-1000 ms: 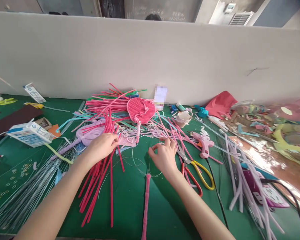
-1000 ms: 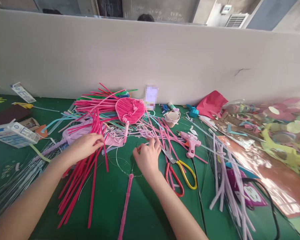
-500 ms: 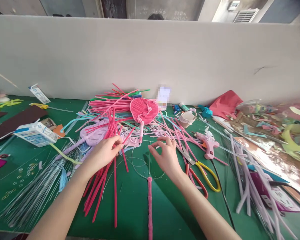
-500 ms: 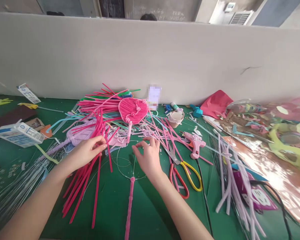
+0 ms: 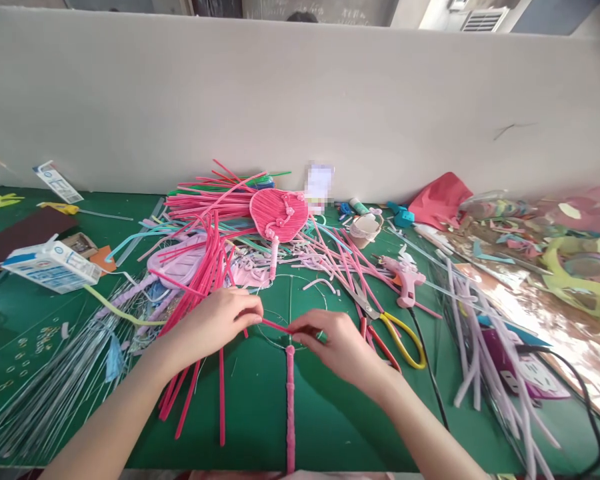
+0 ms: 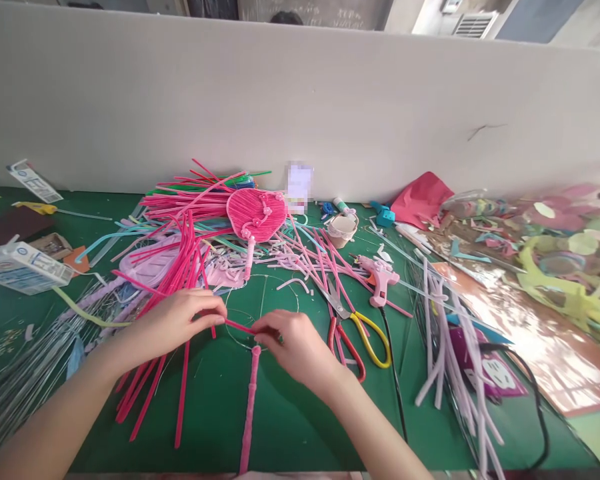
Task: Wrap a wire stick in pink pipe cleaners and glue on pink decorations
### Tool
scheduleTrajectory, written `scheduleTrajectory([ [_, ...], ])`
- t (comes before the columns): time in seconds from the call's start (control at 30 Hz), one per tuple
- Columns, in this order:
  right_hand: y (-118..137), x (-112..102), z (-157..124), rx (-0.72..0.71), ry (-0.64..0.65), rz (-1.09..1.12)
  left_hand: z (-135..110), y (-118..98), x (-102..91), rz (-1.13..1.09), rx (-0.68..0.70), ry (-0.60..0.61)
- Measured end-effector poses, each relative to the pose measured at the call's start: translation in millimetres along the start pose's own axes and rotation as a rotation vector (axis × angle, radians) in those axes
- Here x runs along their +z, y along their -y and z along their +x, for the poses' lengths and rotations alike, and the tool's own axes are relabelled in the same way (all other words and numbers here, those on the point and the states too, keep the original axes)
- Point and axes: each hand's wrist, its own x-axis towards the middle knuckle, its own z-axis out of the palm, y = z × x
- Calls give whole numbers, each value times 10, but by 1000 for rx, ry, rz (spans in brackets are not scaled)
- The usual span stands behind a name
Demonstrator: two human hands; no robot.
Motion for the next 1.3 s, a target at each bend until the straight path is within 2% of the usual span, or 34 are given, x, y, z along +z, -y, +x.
scheduleTrajectory([
  [0.13,-46,119,-146,28,17,-101,-101,26,232,143,60,-2],
  [0.33,-148,249,-194,47,-41,-180,-218,75,543,399,162,-190],
  [0.43,-206,281,-195,38,-34,-216,-251,86,678,407,209,-254],
  [0.57,-265,297,-205,-5,-35,-210,-240,-3,831,348,254,-277],
  [0.77,-237,300,-281,-39,-80,-193,-179,-93,909,323,264,-308],
  [0.87,-213,291,-331,-17,-158,-174,-215,-102,923,320,216,-460],
  [1.0,-229,250,-391,115,-289,-72,-402,-215,982,339,75,-670],
  [1.03,-239,242,-405,148,-310,-35,-466,-255,1011,396,80,-706],
  [1.13,-260,247,-435,230,-363,98,-630,-356,1137,605,128,-926],
  [1.17,-260,260,-440,260,-381,160,-656,-377,1184,580,144,-928],
  [1.2,-255,279,-441,288,-400,232,-661,-392,1227,487,139,-840],
  [1.3,-221,355,-430,322,-454,460,-548,-429,1299,186,-127,-472],
])
